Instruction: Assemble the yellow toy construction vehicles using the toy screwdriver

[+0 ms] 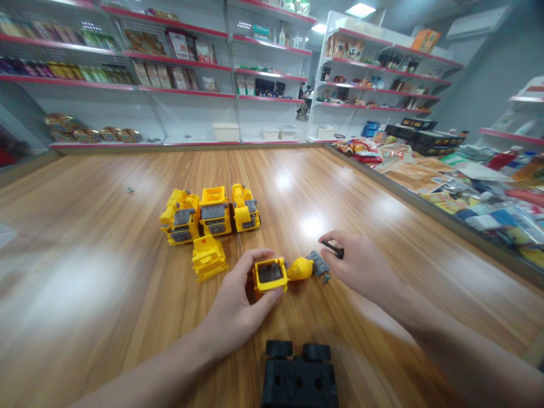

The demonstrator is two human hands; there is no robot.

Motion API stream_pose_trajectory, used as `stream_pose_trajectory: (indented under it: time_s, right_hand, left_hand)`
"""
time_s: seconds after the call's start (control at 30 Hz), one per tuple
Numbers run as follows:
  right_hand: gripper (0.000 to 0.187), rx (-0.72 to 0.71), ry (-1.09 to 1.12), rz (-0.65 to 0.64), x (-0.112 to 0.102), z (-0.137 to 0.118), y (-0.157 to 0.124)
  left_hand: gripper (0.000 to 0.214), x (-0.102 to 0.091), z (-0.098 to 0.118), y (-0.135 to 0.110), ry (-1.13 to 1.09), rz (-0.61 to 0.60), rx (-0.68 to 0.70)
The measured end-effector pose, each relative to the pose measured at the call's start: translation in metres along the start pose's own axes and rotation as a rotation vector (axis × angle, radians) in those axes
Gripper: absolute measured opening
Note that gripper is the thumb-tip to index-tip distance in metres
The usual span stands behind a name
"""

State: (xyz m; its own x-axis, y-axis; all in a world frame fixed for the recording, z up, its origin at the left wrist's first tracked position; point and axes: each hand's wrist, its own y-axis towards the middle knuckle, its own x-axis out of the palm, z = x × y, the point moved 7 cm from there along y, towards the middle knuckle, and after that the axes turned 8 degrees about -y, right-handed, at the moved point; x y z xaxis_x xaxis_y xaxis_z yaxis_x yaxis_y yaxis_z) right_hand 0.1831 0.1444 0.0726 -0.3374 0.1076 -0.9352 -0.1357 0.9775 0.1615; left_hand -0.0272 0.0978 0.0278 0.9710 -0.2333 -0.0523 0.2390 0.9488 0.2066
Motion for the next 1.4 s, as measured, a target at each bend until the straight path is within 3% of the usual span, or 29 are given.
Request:
stream_pose_trajectory:
  time_s: [0.13,0.27,0.5,0.7,0.83,1.0,1.23,1.4]
  right_hand:
    - [0.019,0.027,-0.045,-0.142,0.016,0.002,-0.002]
    - [0.021,0.020,-0.051,-0.179,0.022,0.001,-0.005]
    - [0.025,0.010,-0.078,-0.100,0.013,0.002,-0.003]
    - [0.019,-0.016,-0.095,-0.198,0.021,0.004,-0.006]
    - [0.036,-0.049,-0.107,-0.142,0.023,0.007,-0.003]
    - [0.038,-0.021,-0.104,-0.086,0.024,0.010,-0.001]
    - [0.017,-0.037,-0.110,-0.129,0.033,0.005,-0.003]
    - [0.018,-0.005,-0.114,-0.097,0.029,0.009,0.000]
  left_hand:
    - [0.033,0.005,-0.004,0.001,0.109,-0.088,-0.066]
    - [0.033,0.005,-0.004,0.003,0.159,-0.086,-0.069]
    - [0.035,0.004,-0.001,0.002,0.259,-0.091,-0.038]
    - [0.033,0.005,0.006,0.002,0.266,-0.128,0.006]
    - [0.035,0.006,0.009,0.002,0.271,-0.143,0.017]
    - [0.038,0.008,0.010,-0.001,0.290,-0.172,0.019]
    - [0.050,0.012,0.019,-0.004,0.384,-0.189,0.061]
    - [0.056,0.009,0.019,-0.004,0.410,-0.151,0.044]
